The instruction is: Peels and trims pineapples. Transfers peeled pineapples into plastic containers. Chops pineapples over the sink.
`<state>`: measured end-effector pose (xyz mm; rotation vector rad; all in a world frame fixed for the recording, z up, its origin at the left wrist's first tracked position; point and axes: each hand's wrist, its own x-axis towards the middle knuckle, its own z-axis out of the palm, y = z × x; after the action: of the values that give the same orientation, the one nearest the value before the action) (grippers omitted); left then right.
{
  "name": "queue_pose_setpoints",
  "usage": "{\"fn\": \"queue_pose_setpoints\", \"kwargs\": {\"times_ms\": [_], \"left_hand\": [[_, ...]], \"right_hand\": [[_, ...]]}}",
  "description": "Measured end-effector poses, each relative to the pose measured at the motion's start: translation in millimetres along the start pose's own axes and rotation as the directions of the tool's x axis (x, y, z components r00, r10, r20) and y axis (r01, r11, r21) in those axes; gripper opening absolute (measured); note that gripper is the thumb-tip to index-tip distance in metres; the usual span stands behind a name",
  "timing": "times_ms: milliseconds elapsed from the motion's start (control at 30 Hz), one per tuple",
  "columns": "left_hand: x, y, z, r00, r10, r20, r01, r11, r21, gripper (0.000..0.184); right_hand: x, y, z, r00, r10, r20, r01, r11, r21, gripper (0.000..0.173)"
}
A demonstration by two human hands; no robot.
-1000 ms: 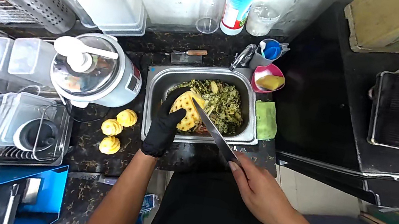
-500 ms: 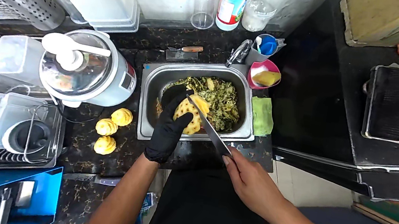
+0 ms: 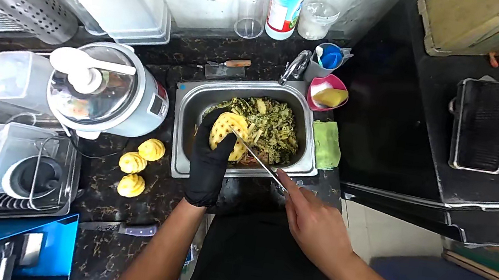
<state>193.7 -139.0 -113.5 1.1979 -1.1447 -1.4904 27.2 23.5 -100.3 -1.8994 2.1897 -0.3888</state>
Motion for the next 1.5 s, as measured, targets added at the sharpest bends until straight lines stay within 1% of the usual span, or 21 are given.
{"fn": "queue_pose_setpoints", "kwargs": {"times_ms": [67, 133, 200, 233, 300, 333, 367, 400, 433, 500, 567, 633, 733, 800, 900, 967, 1033, 1100, 1233, 1400, 1500], "left_hand": [[-6.9, -4.2, 3.4, 1.000, 0.006, 0.030, -0.007, 1.000, 0.016, 0.054], [-15.9, -10.4, 10.7, 0.998, -0.049, 0.044, 0.049, 0.999, 0.017, 0.056], [-15.8, -12.0, 10.8, 0.994, -0.101, 0.033, 0.101, 0.995, 0.000, 0.055], [-12.1, -8.4, 6.0, 0.994, -0.103, 0.043, 0.104, 0.994, -0.021, 0.054], [-1.3, 5.0, -11.6, 0.987, -0.097, 0.131, 0.114, 0.986, -0.122, 0.049], [4.8, 10.6, -21.2, 0.975, -0.125, 0.184, 0.160, 0.968, -0.193, 0.043], [10.1, 14.7, -29.0, 0.957, -0.180, 0.229, 0.240, 0.934, -0.266, 0.041], [14.6, 14.3, -35.0, 0.930, -0.250, 0.268, 0.332, 0.884, -0.330, 0.045], [18.0, 9.9, -37.7, 0.905, -0.317, 0.285, 0.407, 0.839, -0.362, 0.048], [22.0, -5.3, -37.9, 0.879, -0.361, 0.313, 0.460, 0.815, -0.353, 0.047], [21.9, -18.0, -39.3, 0.874, -0.326, 0.360, 0.446, 0.832, -0.331, 0.048], [22.9, -21.8, -40.3, 0.881, -0.295, 0.369, 0.423, 0.840, -0.339, 0.049], [29.8, -15.0, -44.5, 0.912, -0.274, 0.307, 0.369, 0.874, -0.316, 0.051], [35.3, -9.3, -52.1, 0.926, -0.258, 0.276, 0.332, 0.904, -0.268, 0.051], [36.8, -5.1, -56.5, 0.927, -0.270, 0.259, 0.329, 0.920, -0.216, 0.055], [34.6, -5.0, -55.5, 0.920, -0.256, 0.297, 0.322, 0.925, -0.201, 0.056], [32.0, -5.1, -51.8, 0.917, -0.232, 0.325, 0.305, 0.933, -0.192, 0.059], [28.8, -3.4, -46.8, 0.923, -0.218, 0.318, 0.286, 0.940, -0.187, 0.057], [25.7, 2.4, -43.2, 0.921, -0.210, 0.328, 0.270, 0.951, -0.151, 0.054], [27.6, 6.3, -46.0, 0.904, -0.191, 0.383, 0.252, 0.961, -0.115, 0.051], [22.9, 9.1, -41.9, 0.881, -0.228, 0.415, 0.280, 0.958, -0.067, 0.050]], "right_hand": [[4.4, -0.2, 6.7, 1.000, 0.014, 0.022, -0.014, 1.000, 0.005, 0.048], [11.5, 0.0, 10.4, 0.997, 0.030, 0.070, -0.033, 0.998, 0.046, 0.048], [15.7, 2.3, 7.1, 0.997, 0.022, 0.077, -0.029, 0.995, 0.095, 0.048], [15.3, 3.8, 3.5, 0.998, 0.017, 0.054, -0.025, 0.991, 0.134, 0.046], [10.4, 8.3, -5.2, 0.999, 0.038, 0.028, -0.044, 0.971, 0.235, 0.042], [7.8, 12.0, -8.0, 0.998, 0.054, 0.036, -0.061, 0.961, 0.271, 0.042], [6.0, 15.8, -9.2, 0.996, 0.064, 0.058, -0.078, 0.951, 0.298, 0.042], [5.1, 19.3, -9.3, 0.993, 0.069, 0.091, -0.095, 0.942, 0.322, 0.043], [5.1, 22.0, -8.9, 0.990, 0.068, 0.121, -0.106, 0.933, 0.343, 0.044], [5.9, 24.0, -10.1, 0.986, 0.056, 0.157, -0.111, 0.923, 0.369, 0.046], [2.6, 21.9, -11.2, 0.989, 0.037, 0.141, -0.086, 0.930, 0.358, 0.044], [-0.5, 21.3, -10.4, 0.994, 0.002, 0.113, -0.036, 0.955, 0.293, 0.041], [-4.0, 30.0, -7.6, 0.989, -0.010, 0.149, -0.012, 0.990, 0.143, 0.041], [-7.0, 36.3, -9.9, 0.985, 0.023, 0.170, -0.043, 0.992, 0.116, 0.042], [-9.3, 36.1, -18.1, 0.990, 0.025, 0.141, -0.050, 0.984, 0.172, 0.041], [-7.0, 29.9, -22.9, 0.992, 0.005, 0.123, -0.037, 0.965, 0.261, 0.040], [-3.6, 22.1, -27.5, 0.991, -0.008, 0.136, -0.039, 0.940, 0.339, 0.040], [-0.8, 15.4, -30.5, 0.987, -0.022, 0.160, -0.041, 0.925, 0.378, 0.040], [2.2, 10.6, -29.5, 0.978, -0.044, 0.203, -0.040, 0.919, 0.393, 0.040], [0.0, 10.9, -29.9, 0.976, -0.056, 0.208, -0.020, 0.938, 0.347, 0.040], [2.2, 9.1, -28.6, 0.967, -0.058, 0.250, -0.032, 0.939, 0.341, 0.040]]}}
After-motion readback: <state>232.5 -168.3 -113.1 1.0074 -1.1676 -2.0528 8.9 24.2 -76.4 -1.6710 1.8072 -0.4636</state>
